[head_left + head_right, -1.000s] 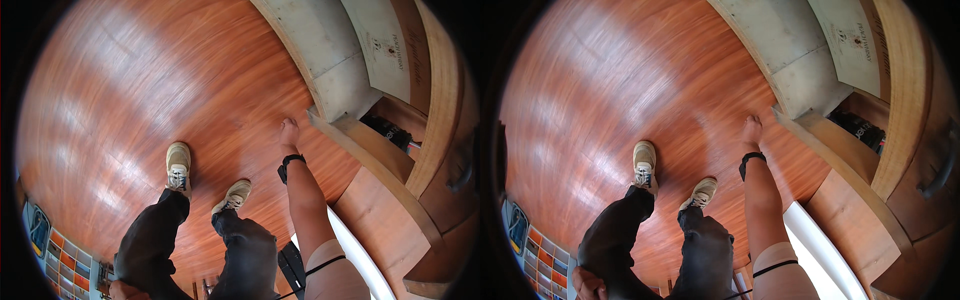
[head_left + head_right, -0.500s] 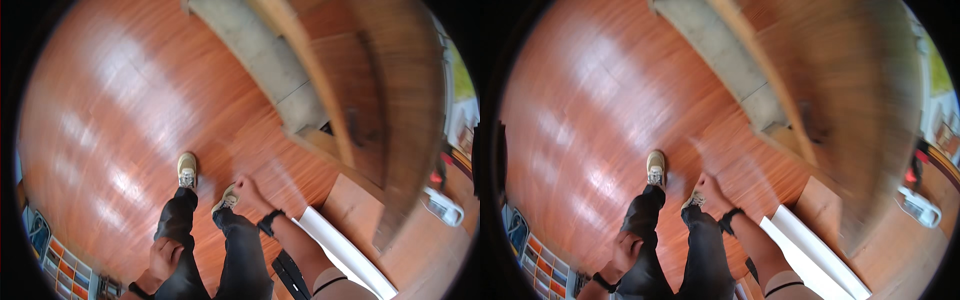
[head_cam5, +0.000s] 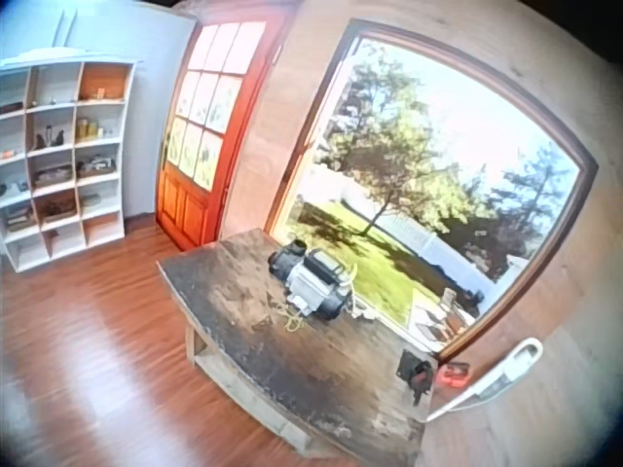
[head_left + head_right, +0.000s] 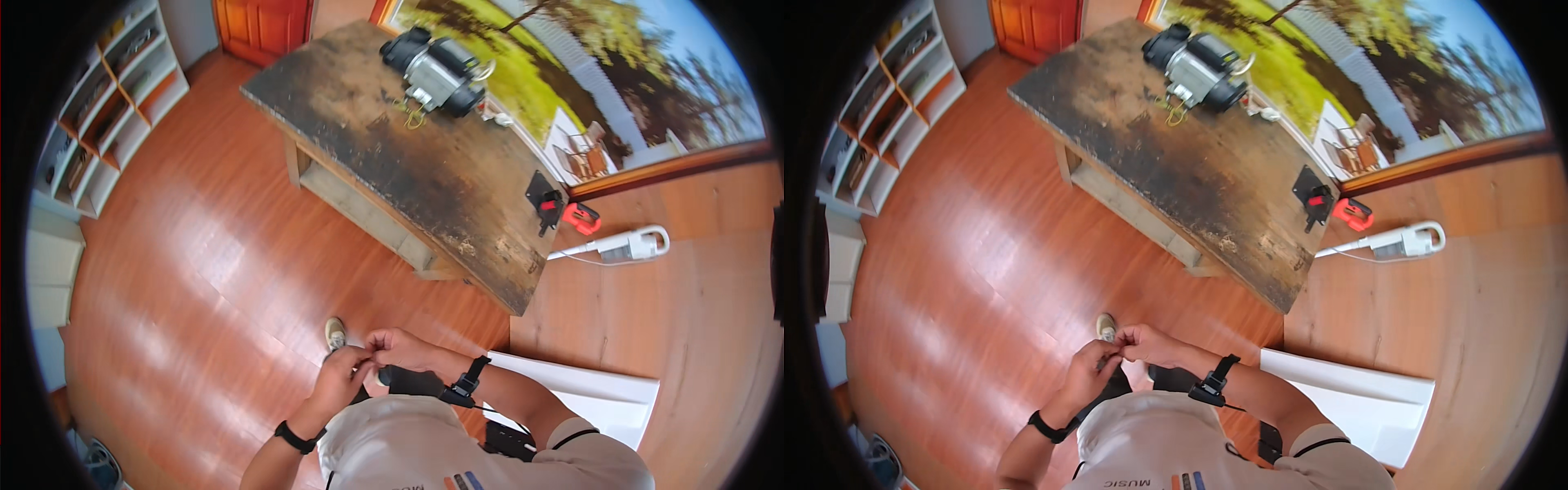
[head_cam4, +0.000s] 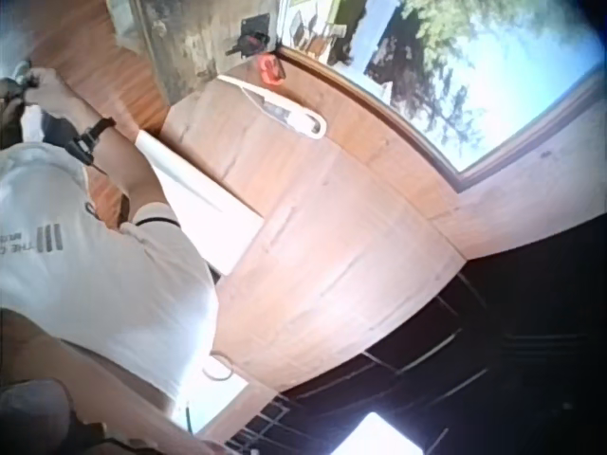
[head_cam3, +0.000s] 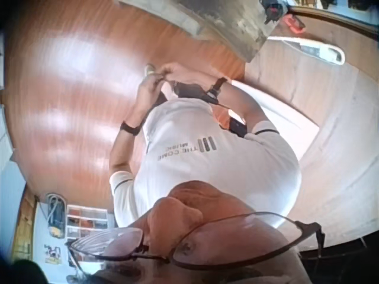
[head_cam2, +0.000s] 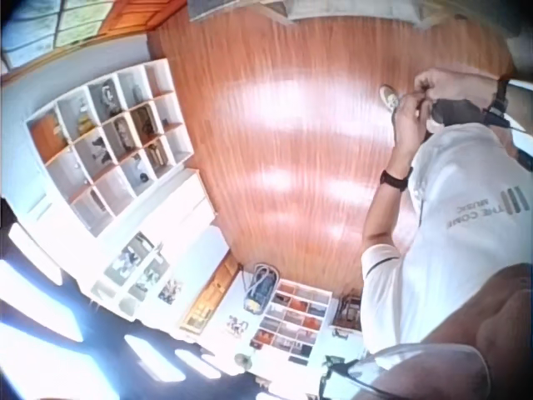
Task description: Inspecting a water pump motor on a wooden workbench in a workshop.
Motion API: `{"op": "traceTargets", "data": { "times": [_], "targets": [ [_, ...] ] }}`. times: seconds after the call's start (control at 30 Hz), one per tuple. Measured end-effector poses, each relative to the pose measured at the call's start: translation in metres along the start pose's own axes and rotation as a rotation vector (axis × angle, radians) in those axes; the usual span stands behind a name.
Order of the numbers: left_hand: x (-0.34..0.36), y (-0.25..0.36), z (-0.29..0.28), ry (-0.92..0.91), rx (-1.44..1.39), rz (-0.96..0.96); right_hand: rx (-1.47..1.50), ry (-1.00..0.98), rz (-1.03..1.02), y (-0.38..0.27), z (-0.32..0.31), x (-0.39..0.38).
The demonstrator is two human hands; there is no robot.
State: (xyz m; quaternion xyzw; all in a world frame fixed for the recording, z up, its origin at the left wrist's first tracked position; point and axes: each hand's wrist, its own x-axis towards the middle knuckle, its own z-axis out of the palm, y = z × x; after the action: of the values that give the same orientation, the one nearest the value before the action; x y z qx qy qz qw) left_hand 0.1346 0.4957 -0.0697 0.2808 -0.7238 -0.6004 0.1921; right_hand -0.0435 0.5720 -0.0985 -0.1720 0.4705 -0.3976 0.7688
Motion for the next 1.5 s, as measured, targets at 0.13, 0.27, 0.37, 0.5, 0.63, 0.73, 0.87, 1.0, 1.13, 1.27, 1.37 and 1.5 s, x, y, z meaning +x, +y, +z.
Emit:
{"op": "traceTargets", "data": {
  "times": [0.13, 0.27, 0.37, 0.5, 0.63, 0.73, 0.87, 1.0, 1.13, 1.27, 1.37, 1.5],
  "targets": [
    [0.012, 0.039, -0.015, -0.007, 0.177, 0.316, -0.045, 0.106, -0.006, -0.044, 0.026, -0.037],
    [0.011, 0.065, -0.030, 0.026, 0.265, 0.446, 0.033, 0.107, 0.009, -0.054, 0.048, -0.058],
    [0.007, 0.073, -0.036, 0.012, 0.303, 0.530, 0.070, 0.096, -0.011, -0.052, 0.052, -0.059],
    [-0.001, 0.070, -0.040, 0.022, 0.329, 0.471, -0.003, 0.082, -0.057, -0.053, 0.058, -0.049],
    [-0.015, 0.068, -0.045, 0.078, 0.325, 0.383, -0.114, 0.025, -0.011, -0.060, 0.067, -0.042],
    [-0.020, 0.071, -0.048, 0.093, 0.470, 0.420, -0.141, -0.067, -0.018, -0.062, 0.066, -0.037],
    [-0.021, 0.069, -0.051, 0.111, 0.528, 0.434, -0.038, -0.084, -0.017, -0.061, 0.063, -0.029],
    [-0.016, 0.075, -0.050, 0.117, 0.497, 0.445, 0.085, -0.112, -0.065, -0.060, 0.057, -0.026],
    [-0.012, 0.083, -0.047, 0.095, 0.461, 0.415, -0.064, -0.071, -0.087, -0.062, 0.052, -0.026],
    [-0.007, 0.076, -0.050, -0.011, 0.570, 0.427, -0.237, 0.003, -0.148, -0.068, 0.057, -0.031],
    [-0.003, 0.072, -0.046, -0.023, 0.639, 0.440, -0.413, 0.012, -0.206, -0.067, 0.051, -0.032],
    [0.006, 0.072, -0.051, 0.031, 0.637, 0.418, -0.441, 0.004, -0.187, -0.080, 0.056, -0.037]
  ]
}}
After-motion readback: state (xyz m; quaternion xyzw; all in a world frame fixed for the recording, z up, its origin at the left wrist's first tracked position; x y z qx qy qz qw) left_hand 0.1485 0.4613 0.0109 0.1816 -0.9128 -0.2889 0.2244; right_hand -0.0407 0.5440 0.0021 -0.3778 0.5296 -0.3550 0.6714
